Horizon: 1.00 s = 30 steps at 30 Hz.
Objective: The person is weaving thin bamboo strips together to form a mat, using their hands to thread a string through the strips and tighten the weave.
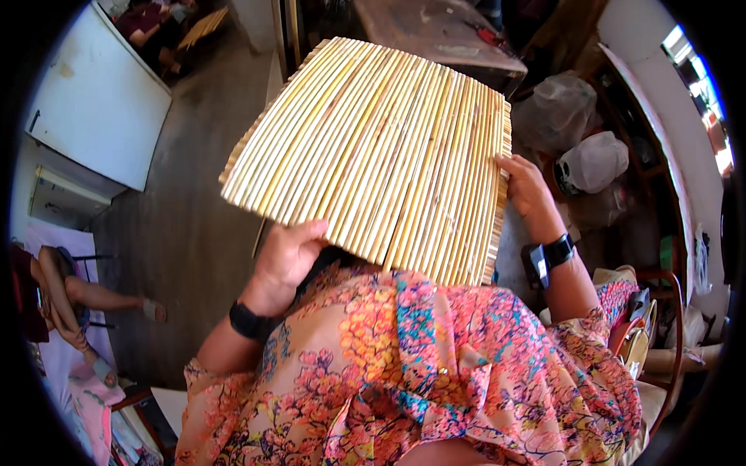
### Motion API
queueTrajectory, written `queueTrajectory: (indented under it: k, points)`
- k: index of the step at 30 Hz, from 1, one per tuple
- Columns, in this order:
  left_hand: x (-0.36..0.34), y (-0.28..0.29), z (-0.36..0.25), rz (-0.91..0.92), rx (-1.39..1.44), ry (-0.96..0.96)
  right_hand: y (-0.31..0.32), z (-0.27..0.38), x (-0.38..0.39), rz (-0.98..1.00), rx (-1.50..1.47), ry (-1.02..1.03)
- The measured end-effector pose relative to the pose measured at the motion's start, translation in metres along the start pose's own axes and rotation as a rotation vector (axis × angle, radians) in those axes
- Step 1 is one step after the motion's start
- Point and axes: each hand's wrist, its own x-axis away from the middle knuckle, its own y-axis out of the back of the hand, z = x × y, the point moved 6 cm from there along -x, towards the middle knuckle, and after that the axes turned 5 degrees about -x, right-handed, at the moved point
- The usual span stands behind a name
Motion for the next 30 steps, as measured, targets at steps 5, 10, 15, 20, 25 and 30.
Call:
queueTrajectory:
  k: [5,10,15,20,25,30]
  points:
    - [-0.036,0.002,-0.020,0.103,-0.079,-0.176,-0.034,0.042,-0.018,0.055,-0.133,0.192]
    - [-0.130,0.016,-0.043,0.111,-0.046,-0.281,-0.051,0.069,-0.068,-0.011,-0.363,0.197]
    - [-0.182,0.034,-0.039,-0.090,0.004,-0.273,-0.041,0.051,-0.111,-0.243,-0.387,0.307]
    - [-0.188,0.031,-0.035,-0.132,0.019,-0.303,-0.026,0.032,-0.112,-0.447,-0.375,0.257]
    - [-0.174,0.009,-0.003,-0.165,0.129,-0.283,-0.033,0.032,-0.089,-0.440,-0.372,0.241]
    - [-0.149,0.004,0.017,-0.088,-0.085,-0.167,-0.031,0.032,-0.085,-0.336,-0.300,0.218]
